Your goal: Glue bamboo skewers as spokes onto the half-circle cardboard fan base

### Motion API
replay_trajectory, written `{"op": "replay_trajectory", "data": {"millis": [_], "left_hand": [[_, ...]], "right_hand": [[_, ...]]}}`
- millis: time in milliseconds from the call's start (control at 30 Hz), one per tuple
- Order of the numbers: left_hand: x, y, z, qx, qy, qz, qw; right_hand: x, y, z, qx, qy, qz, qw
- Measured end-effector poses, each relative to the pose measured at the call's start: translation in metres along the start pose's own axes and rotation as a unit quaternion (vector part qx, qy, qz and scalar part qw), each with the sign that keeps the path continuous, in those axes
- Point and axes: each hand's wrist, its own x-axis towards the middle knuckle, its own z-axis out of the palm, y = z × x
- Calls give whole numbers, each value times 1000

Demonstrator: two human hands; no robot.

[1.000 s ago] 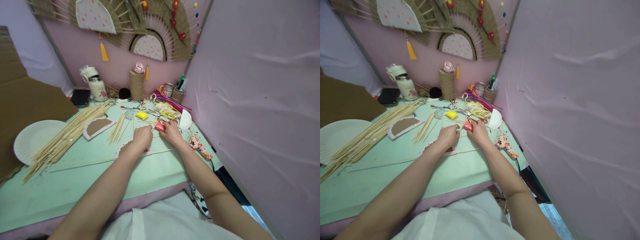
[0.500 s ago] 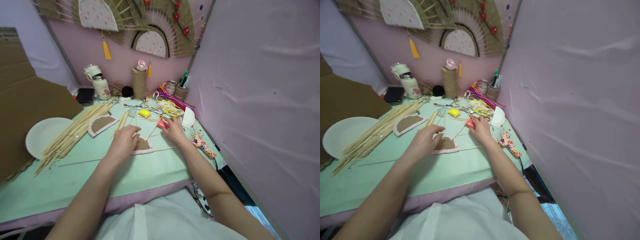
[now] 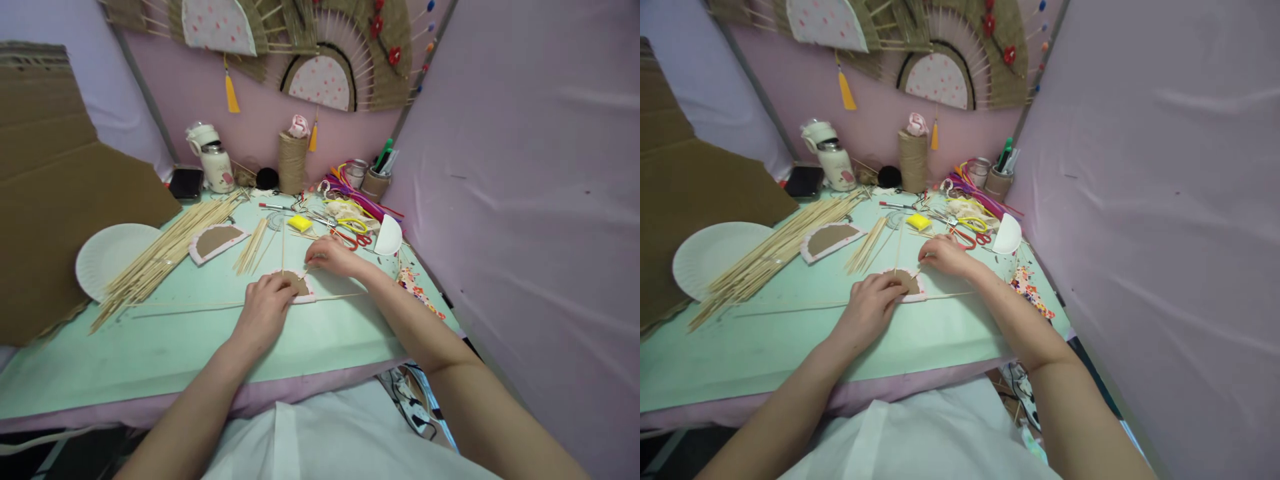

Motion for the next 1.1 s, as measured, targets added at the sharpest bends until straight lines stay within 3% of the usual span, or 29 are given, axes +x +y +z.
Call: {"op": "replay_trajectory", "data": {"millis": [1100], "left_hand": [[0,-1,4,-3,-15,-8,1000]], "right_hand": [[5,-8,8,-45,-45,20,998]]}}
